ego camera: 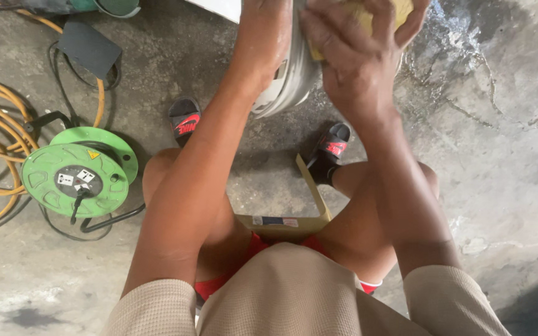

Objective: The person sits on a low stool and sands a white plastic part with a sanding block. They rotate the part to sand different edges and surfaces, then set it down and pick up a second similar part to continue sanding.

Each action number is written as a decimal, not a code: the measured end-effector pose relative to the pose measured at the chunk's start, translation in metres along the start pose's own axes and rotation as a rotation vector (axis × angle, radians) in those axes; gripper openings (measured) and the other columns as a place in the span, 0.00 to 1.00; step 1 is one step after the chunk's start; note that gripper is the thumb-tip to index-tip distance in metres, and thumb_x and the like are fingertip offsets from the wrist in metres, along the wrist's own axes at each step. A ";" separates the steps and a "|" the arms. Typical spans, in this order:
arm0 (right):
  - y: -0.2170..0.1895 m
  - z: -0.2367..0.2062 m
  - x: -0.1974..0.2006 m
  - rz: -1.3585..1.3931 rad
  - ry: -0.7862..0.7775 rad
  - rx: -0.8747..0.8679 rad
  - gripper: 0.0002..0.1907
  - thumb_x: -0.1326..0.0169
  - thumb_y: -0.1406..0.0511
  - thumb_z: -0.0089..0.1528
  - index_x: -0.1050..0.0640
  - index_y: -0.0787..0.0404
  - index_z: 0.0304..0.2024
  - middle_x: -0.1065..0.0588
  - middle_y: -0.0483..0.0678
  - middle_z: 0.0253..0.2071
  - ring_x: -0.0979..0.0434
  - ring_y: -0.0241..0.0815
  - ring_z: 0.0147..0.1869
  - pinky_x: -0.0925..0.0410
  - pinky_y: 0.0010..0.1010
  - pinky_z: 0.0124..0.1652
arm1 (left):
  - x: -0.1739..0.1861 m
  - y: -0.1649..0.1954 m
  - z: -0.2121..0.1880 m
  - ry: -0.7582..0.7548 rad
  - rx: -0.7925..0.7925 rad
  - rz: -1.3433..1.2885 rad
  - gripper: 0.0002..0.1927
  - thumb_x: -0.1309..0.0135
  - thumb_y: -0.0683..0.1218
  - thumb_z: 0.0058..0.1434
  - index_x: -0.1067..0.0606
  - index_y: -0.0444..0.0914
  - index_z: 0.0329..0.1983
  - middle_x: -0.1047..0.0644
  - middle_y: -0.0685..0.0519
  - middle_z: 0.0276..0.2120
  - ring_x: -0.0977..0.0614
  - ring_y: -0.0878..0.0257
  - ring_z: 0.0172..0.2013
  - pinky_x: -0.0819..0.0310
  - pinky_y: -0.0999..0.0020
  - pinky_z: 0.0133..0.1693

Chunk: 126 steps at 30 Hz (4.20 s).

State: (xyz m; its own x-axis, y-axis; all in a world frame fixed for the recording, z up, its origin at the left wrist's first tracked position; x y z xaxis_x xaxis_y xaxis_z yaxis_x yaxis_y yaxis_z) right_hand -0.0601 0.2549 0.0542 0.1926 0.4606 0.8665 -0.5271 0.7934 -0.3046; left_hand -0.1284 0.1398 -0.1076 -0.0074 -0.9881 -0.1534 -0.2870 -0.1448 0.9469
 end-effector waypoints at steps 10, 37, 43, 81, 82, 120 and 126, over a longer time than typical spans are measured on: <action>0.004 -0.002 -0.009 -0.013 -0.046 -0.064 0.21 0.46 0.75 0.63 0.15 0.52 0.54 0.20 0.36 0.64 0.35 0.49 0.73 0.69 0.57 0.72 | 0.005 0.021 -0.004 0.002 -0.086 -0.015 0.23 0.57 0.55 0.75 0.27 0.29 0.46 0.23 0.51 0.40 0.25 0.64 0.43 0.27 0.62 0.49; 0.005 -0.015 -0.002 0.321 0.079 -0.356 0.18 0.33 0.71 0.62 0.21 0.65 0.54 0.27 0.53 0.54 0.27 0.50 0.62 0.30 0.41 0.58 | -0.007 0.067 -0.025 0.120 -0.437 -0.001 0.18 0.60 0.51 0.81 0.29 0.31 0.48 0.27 0.52 0.36 0.29 0.65 0.37 0.30 0.65 0.44; 0.028 -0.029 -0.011 0.667 0.048 -0.579 0.10 0.39 0.70 0.73 0.21 0.63 0.56 0.23 0.48 0.46 0.20 0.40 0.45 0.27 0.31 0.44 | -0.011 0.075 -0.030 0.074 -0.472 0.043 0.17 0.59 0.51 0.82 0.29 0.32 0.47 0.26 0.52 0.34 0.28 0.67 0.36 0.29 0.67 0.42; 0.013 -0.038 -0.047 1.211 0.181 -0.659 0.26 0.40 0.65 0.71 0.37 0.64 0.65 0.35 0.50 0.61 0.32 0.42 0.67 0.29 0.39 0.67 | -0.008 0.081 -0.042 0.112 -0.551 -0.021 0.19 0.57 0.56 0.82 0.30 0.34 0.50 0.30 0.57 0.35 0.32 0.71 0.36 0.33 0.72 0.41; 0.013 -0.039 -0.045 1.195 0.162 -0.633 0.27 0.40 0.67 0.70 0.38 0.63 0.67 0.36 0.50 0.63 0.34 0.42 0.69 0.31 0.40 0.70 | -0.006 0.082 -0.045 0.118 -0.572 0.006 0.19 0.58 0.56 0.82 0.30 0.34 0.50 0.30 0.57 0.36 0.31 0.71 0.37 0.32 0.72 0.41; 0.024 -0.004 0.020 0.374 0.121 -0.276 0.13 0.33 0.77 0.57 0.21 0.62 0.39 0.23 0.47 0.43 0.22 0.44 0.49 0.34 0.36 0.53 | -0.033 0.056 -0.030 -0.221 -0.302 0.095 0.22 0.53 0.52 0.80 0.34 0.33 0.32 0.38 0.59 0.25 0.37 0.70 0.27 0.42 0.68 0.30; 0.020 -0.004 0.023 0.327 0.136 -0.265 0.12 0.30 0.76 0.57 0.19 0.62 0.39 0.23 0.47 0.43 0.22 0.45 0.49 0.35 0.39 0.53 | -0.032 0.056 -0.028 -0.180 -0.281 0.145 0.22 0.55 0.51 0.80 0.34 0.32 0.32 0.37 0.57 0.25 0.36 0.69 0.29 0.39 0.64 0.32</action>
State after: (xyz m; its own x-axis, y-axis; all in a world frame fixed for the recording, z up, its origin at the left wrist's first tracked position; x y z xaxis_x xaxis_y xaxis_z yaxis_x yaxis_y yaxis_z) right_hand -0.0629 0.2831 0.0667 0.1677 0.7387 0.6529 -0.3514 0.6635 -0.6605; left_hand -0.1177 0.1614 -0.0419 -0.2039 -0.9783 -0.0354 0.0039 -0.0370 0.9993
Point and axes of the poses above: each hand's wrist, its own z-axis towards the middle knuckle, its own x-axis out of the back of the hand, y = z × x, the point moved 10 cm from there along z, towards the middle knuckle
